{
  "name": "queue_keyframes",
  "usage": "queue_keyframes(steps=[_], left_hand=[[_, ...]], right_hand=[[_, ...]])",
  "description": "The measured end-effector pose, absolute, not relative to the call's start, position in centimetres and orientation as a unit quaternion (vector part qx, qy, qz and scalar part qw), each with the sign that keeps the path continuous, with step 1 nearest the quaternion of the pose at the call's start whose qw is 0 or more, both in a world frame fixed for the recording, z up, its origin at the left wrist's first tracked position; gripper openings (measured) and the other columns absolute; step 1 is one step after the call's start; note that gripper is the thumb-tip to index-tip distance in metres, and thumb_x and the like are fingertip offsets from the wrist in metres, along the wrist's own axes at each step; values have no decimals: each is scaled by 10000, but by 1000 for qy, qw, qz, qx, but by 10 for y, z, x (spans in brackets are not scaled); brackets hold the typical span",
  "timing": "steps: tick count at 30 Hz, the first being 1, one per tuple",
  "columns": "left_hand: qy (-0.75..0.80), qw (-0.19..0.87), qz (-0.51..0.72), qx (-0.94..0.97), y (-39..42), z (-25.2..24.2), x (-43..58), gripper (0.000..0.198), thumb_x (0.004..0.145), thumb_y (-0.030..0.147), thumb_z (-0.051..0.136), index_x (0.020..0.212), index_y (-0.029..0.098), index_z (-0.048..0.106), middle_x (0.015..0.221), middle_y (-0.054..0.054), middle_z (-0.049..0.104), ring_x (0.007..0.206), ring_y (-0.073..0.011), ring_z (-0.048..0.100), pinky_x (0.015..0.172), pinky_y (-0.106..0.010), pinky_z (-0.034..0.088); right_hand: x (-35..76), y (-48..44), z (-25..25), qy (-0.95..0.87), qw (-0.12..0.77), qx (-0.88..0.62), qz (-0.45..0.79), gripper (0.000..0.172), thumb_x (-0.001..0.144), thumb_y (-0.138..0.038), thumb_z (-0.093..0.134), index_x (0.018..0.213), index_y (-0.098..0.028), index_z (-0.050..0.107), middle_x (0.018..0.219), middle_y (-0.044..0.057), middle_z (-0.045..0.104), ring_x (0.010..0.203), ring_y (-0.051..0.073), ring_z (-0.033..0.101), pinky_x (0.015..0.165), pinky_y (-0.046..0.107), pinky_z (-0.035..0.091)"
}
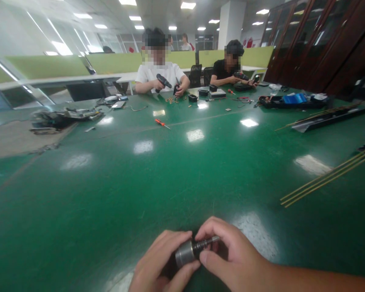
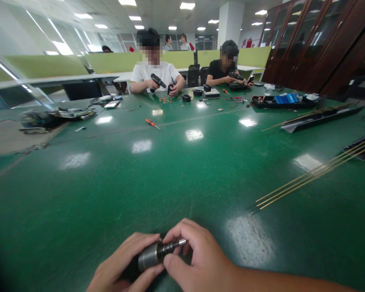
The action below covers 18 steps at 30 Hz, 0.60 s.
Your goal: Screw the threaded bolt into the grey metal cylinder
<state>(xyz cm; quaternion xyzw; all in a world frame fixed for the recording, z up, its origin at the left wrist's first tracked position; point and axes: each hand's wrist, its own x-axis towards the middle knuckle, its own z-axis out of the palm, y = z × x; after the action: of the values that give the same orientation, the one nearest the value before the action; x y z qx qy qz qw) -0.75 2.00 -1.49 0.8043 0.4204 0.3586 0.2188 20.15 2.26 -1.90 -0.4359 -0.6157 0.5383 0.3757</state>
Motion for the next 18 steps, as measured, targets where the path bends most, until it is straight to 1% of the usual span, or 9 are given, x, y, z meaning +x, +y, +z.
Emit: queue_keyframes(steps=[5, 8, 12, 15, 18], left_hand=[[404, 205, 373, 809, 19, -14, -5, 299, 925, 300, 714, 1210, 261, 633, 991, -2, 747, 868, -132, 716, 801, -176, 573], [410, 196, 374, 809, 19, -14, -5, 287, 925, 307, 712, 1199, 263, 639, 997, 2, 749, 872, -125, 717, 806, -167, 569], [420, 193, 370, 806, 17, -14, -4, 304, 918, 274, 715, 1211, 267, 635, 1030, 0, 751, 904, -128, 721, 837, -170, 570], [426, 197, 368, 803, 16, -16, -5, 316, 909, 268, 717, 1214, 271, 634, 1051, -2, 751, 922, -136, 725, 855, -181, 574], [418, 192, 382, 802, 17, -18, -5, 297, 902, 278, 712, 1191, 274, 646, 1036, -1, 758, 903, -142, 734, 826, -179, 586]], right_hand=[[202, 23, -15, -611, 370, -444, 541, 129, 783, -183, 642, 906, -192, 681, 811, -3, 605, 754, 164, 562, 699, 288, 424], [202, 23, -15, -602, 370, -442, 552, 110, 797, -221, 653, 897, -192, 688, 808, -1, 609, 742, 163, 557, 690, 286, 416], [202, 23, -15, -580, 366, -443, 577, 92, 816, -250, 646, 876, -185, 673, 788, -3, 608, 723, 159, 546, 684, 286, 409], [203, 23, -14, -570, 365, -444, 587, 83, 807, -247, 654, 853, -178, 661, 755, -12, 589, 704, 152, 525, 668, 278, 392], [204, 23, -14, -563, 363, -443, 596, 55, 804, -217, 647, 840, -176, 652, 740, -20, 574, 695, 143, 510, 665, 272, 383]])
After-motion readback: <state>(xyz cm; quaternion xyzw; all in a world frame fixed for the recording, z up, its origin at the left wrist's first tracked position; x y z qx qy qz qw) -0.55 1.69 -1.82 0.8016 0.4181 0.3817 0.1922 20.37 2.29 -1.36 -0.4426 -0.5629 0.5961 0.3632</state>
